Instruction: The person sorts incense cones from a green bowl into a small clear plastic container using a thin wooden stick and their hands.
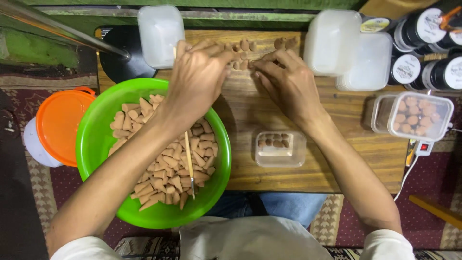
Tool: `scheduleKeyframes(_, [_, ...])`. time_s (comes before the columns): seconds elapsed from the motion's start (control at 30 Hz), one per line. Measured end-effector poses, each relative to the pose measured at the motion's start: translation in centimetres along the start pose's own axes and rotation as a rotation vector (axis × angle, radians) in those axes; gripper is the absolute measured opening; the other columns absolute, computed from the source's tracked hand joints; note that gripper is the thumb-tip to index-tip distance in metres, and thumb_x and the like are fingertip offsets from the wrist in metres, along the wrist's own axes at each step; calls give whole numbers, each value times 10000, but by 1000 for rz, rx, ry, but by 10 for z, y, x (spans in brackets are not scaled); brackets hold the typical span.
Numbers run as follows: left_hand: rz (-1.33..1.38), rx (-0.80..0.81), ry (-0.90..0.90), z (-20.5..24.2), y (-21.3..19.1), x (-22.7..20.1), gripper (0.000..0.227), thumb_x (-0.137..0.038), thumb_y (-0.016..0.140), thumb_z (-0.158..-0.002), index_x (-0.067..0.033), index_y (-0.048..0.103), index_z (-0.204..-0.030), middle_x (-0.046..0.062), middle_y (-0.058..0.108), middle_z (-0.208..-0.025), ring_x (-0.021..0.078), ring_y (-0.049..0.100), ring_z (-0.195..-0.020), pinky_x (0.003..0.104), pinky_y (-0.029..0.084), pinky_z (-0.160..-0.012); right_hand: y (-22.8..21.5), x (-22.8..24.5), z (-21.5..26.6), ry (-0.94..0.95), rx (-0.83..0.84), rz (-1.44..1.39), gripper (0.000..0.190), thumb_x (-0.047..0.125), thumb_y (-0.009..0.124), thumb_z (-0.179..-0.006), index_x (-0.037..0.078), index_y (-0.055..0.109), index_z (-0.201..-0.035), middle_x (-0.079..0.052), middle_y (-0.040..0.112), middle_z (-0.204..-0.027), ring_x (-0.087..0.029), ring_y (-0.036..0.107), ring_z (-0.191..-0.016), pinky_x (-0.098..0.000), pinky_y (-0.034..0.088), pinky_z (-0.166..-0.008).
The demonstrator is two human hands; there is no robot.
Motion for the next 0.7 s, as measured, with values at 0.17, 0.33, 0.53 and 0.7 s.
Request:
scheduleKeyframes(0.17, [-44,12,44,-21,10,4,588,271,454,-660,-35,735,-1076,48,680,-750,292,611,-788,423,455,-841,7,-2,-8,-34,-41,12,175,106,809,-1002,-13,754,-1118,-122,654,-1047,-256,570,-878,-355,529,-688])
scheduleKeyframes(0.33, [-50,88,-15,-32,34,18,524,285,560,-678,-20,756,-1057,61,696,-856,303,607,-850,442,457,-830,10,1,-9,-71,-16,-8,146,96,815,-994,-6,762,-1084,-124,688,-1059,-257,624,-899,-373,581,-737])
scheduleKeyframes(0.53, [-103,129,-6,-42,46,21,621,311,543,-606,-78,766,-1035,57,720,-935,339,647,-1015,513,459,-954,6,1,-12,-29,1,-35,117,84,773,-1018,-13,718,-1053,-143,711,-1056,-270,660,-925,-398,588,-793])
scheduleKeyframes(0.7, [-284,80,108,-49,57,12,284,164,699,-601,-96,740,-708,81,775,-825,278,681,-979,494,429,-961,10,-11,-5,41,26,-198,126,-102,741,-969,-49,706,-1079,-173,725,-1060,-292,705,-954,-385,633,-873])
Point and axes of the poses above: each hand's wrist, its own z-axis away from the middle knuckle, its own y-axis out of the palm, x = y × z, the point moved 7 cm from there along -z, towards the middle knuckle
